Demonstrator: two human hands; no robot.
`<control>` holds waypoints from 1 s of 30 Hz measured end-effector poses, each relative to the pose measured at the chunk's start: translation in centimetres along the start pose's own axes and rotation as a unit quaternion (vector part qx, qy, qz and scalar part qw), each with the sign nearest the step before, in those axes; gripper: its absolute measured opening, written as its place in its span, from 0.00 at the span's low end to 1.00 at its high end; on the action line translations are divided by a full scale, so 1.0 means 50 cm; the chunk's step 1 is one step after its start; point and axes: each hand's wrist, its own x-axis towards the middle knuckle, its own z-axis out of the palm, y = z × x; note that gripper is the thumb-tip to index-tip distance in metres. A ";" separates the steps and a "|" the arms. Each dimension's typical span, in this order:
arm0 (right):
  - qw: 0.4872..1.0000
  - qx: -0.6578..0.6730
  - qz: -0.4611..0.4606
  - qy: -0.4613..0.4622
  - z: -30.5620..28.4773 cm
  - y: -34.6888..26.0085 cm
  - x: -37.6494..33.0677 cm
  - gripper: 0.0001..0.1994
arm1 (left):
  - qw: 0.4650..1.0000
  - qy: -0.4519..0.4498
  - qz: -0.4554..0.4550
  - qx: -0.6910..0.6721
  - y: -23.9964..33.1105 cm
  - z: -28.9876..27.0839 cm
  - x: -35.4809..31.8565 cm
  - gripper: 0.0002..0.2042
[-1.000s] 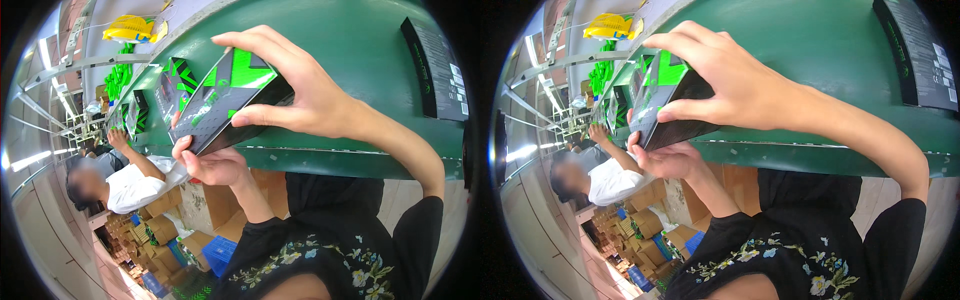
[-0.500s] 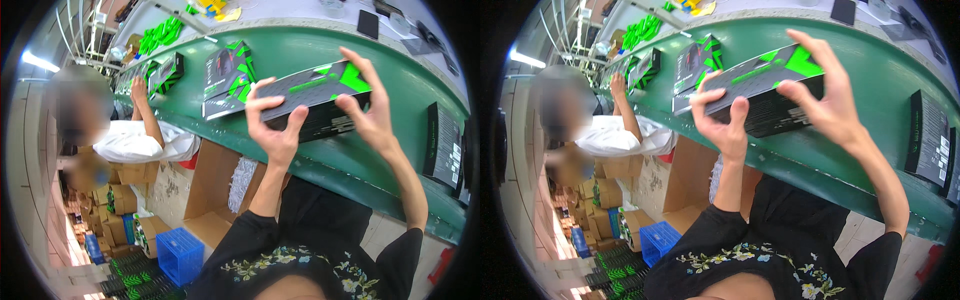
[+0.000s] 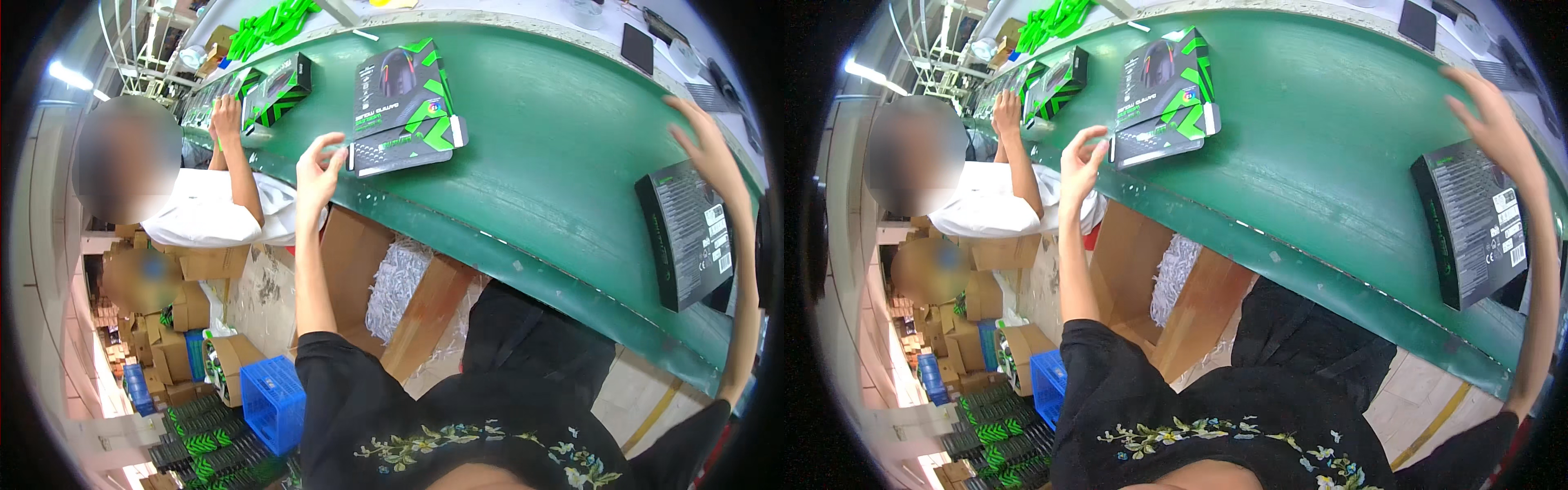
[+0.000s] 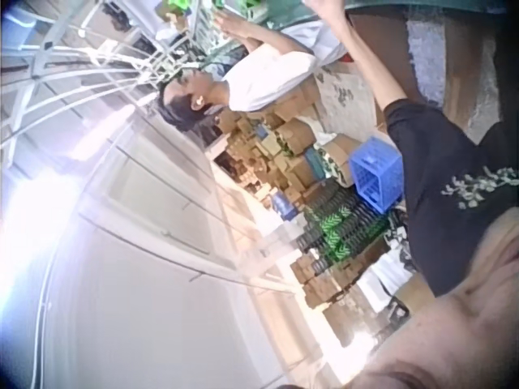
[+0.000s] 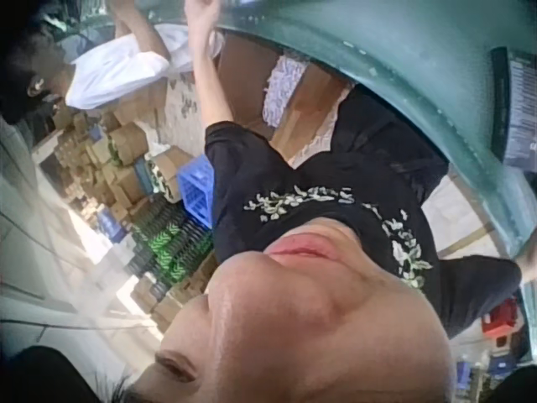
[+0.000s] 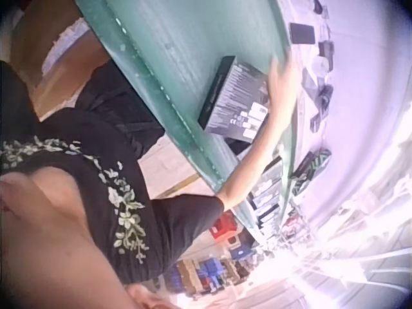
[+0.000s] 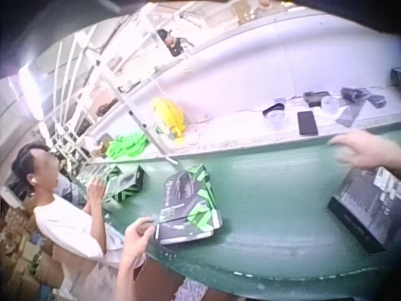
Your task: The person is folding and closing retail boxes for computer mice on an assembly line.
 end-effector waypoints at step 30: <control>0.838 0.450 -0.084 -0.298 0.190 -0.456 0.291 0.04 | 0.982 0.071 0.152 0.082 -0.002 0.062 0.001 0.02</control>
